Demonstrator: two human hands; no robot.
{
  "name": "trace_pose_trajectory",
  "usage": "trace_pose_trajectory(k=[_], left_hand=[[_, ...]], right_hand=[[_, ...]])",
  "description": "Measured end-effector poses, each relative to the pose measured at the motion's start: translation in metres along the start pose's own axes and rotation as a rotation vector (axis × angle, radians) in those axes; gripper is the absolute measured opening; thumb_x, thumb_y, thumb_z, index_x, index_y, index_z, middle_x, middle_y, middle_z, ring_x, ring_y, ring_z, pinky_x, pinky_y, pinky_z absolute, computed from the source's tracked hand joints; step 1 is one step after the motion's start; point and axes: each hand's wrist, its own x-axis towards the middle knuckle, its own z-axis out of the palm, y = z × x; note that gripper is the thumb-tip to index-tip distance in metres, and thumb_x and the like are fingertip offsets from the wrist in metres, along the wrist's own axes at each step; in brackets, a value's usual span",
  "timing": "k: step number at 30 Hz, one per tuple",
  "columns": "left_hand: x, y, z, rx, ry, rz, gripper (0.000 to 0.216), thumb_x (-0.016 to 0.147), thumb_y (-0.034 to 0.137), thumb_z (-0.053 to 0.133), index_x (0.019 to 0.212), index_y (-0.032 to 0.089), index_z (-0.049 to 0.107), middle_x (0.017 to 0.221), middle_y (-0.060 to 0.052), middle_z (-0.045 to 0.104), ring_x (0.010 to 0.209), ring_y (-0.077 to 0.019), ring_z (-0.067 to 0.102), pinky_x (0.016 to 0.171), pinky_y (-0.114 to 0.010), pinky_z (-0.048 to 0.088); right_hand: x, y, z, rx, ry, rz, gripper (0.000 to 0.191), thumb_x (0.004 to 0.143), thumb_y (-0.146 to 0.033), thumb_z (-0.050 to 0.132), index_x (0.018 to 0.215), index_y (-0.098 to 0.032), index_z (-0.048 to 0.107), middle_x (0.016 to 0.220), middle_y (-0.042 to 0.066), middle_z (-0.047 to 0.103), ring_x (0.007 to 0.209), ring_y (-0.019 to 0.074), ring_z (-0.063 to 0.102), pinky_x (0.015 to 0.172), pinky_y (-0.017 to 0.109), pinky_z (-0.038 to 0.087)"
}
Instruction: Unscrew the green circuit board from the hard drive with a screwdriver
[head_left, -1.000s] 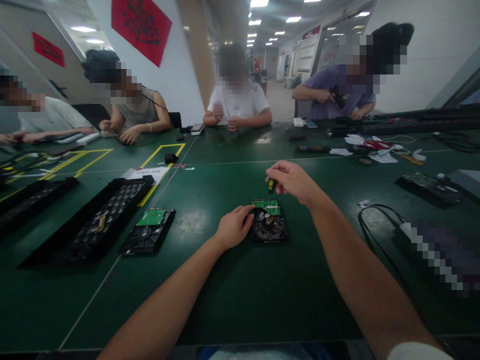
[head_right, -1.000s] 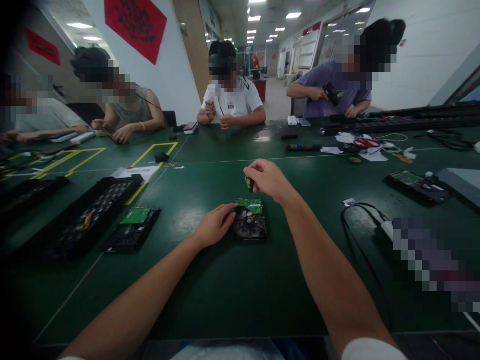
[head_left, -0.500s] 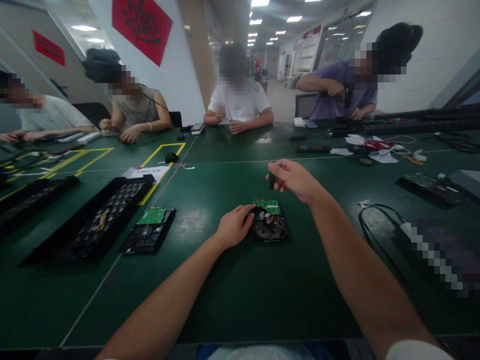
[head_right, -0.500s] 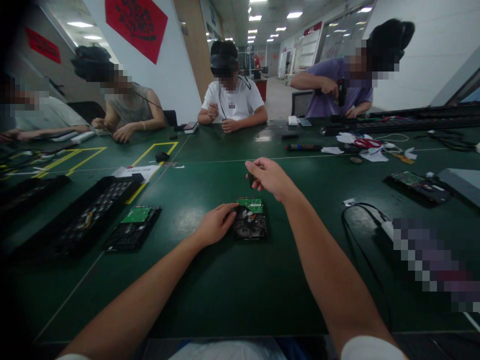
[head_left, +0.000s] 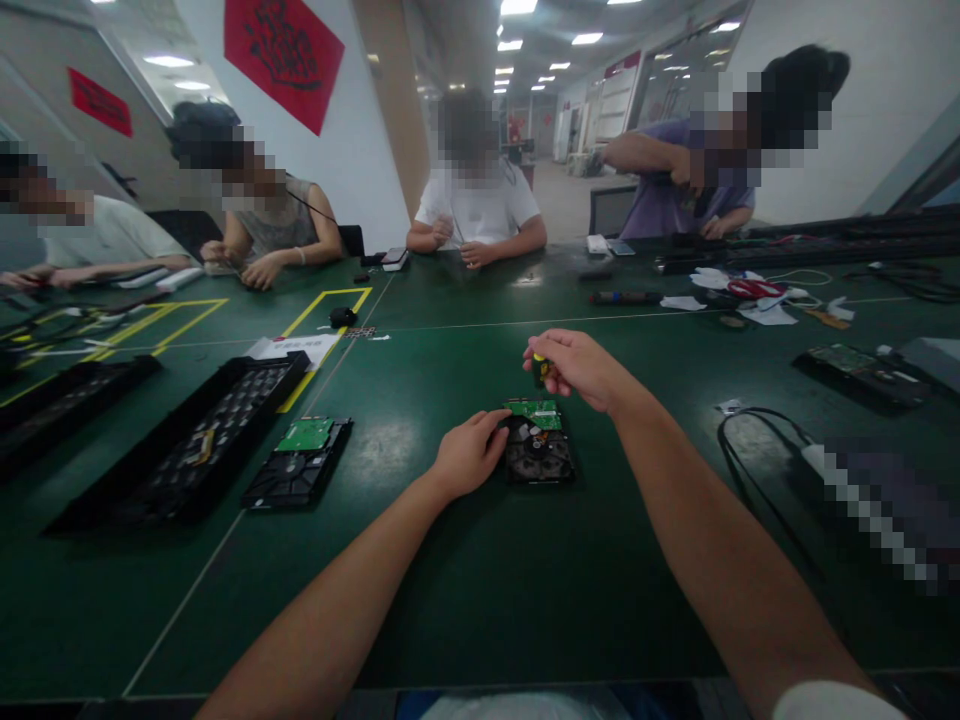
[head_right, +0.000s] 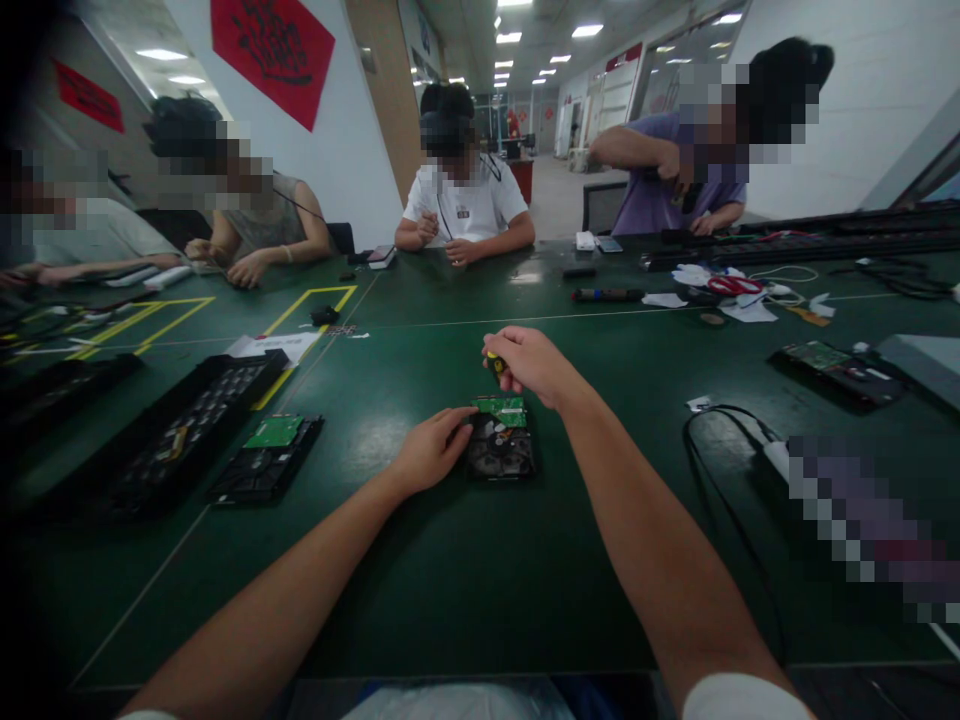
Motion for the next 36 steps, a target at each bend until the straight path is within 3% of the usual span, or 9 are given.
trace_pose_trajectory(k=[3,9,16,22,25,29,32,36], left_hand=[[0.000,-0.001,0.001,-0.001,-0.008,0.002,0.042,0.107,0.037,0.043,0.146,0.027,0.057,0.132,-0.008,0.070,0.117,-0.0250,0.069,0.105,-0.041,0.055],[0.000,-0.002,0.002,0.007,0.004,0.004,0.042,0.107,0.037,0.044,0.146,0.028,0.057,0.131,-0.008,0.070,0.116,-0.0248,0.070,0.104,-0.041,0.055],[0.000,0.001,0.000,0.002,0.002,0.008,0.043,0.107,0.037,0.043,0.146,0.025,0.057,0.131,-0.009,0.070,0.117,-0.0253,0.069,0.105,-0.041,0.055],[0.000,0.000,0.000,0.007,-0.005,0.006,0.043,0.107,0.037,0.043,0.146,0.026,0.056,0.131,-0.009,0.070,0.118,-0.0251,0.069,0.105,-0.040,0.055],[0.000,-0.001,0.000,0.007,0.001,0.012,0.042,0.107,0.037,0.043,0.146,0.026,0.057,0.131,-0.009,0.070,0.117,-0.0251,0.069,0.105,-0.040,0.055],[0.000,-0.001,0.001,0.001,-0.003,0.008,0.043,0.107,0.037,0.043,0.146,0.025,0.057,0.131,-0.009,0.069,0.117,-0.0253,0.069,0.105,-0.041,0.055],[0.000,-0.001,0.002,0.009,-0.010,-0.001,0.043,0.107,0.037,0.043,0.146,0.026,0.057,0.131,-0.009,0.069,0.117,-0.0254,0.069,0.105,-0.041,0.055],[0.000,-0.002,0.002,0.011,-0.003,-0.003,0.042,0.107,0.037,0.044,0.146,0.027,0.057,0.131,-0.008,0.070,0.116,-0.0250,0.070,0.104,-0.040,0.055]], right_hand=[[-0.001,0.000,0.003,0.085,-0.089,0.007,0.028,0.101,-0.043,0.061,0.088,-0.019,0.069,0.087,0.006,0.074,0.049,0.0081,0.057,0.038,0.020,0.040],[0.002,0.005,-0.001,0.193,-0.062,0.010,0.033,0.098,-0.052,0.065,0.090,-0.021,0.061,0.092,0.007,0.075,0.059,0.0121,0.067,0.050,0.023,0.055],[0.004,0.006,-0.010,-0.089,-0.030,-0.140,0.032,0.102,-0.053,0.058,0.101,-0.023,0.068,0.085,0.003,0.070,0.051,0.0088,0.052,0.041,0.021,0.038],[0.004,0.006,-0.021,-0.317,0.168,-0.174,0.038,0.091,-0.056,0.071,0.080,-0.021,0.063,0.066,0.000,0.062,0.057,0.0128,0.057,0.049,0.024,0.043],[0.005,0.007,-0.021,-0.339,0.231,-0.130,0.034,0.092,-0.049,0.071,0.077,-0.021,0.061,0.062,0.001,0.062,0.053,0.0127,0.057,0.048,0.024,0.042],[0.006,0.006,-0.014,-0.218,0.168,-0.077,0.024,0.097,-0.042,0.066,0.083,-0.022,0.063,0.057,-0.001,0.058,0.044,0.0103,0.052,0.038,0.022,0.033],[0.005,0.004,-0.008,-0.098,0.083,-0.059,0.024,0.101,-0.040,0.060,0.089,-0.020,0.067,0.070,0.002,0.067,0.041,0.0078,0.051,0.033,0.021,0.030],[0.002,0.002,-0.005,-0.005,-0.029,-0.063,0.031,0.103,-0.041,0.057,0.089,-0.018,0.072,0.101,0.009,0.076,0.045,0.0056,0.056,0.033,0.019,0.036]])
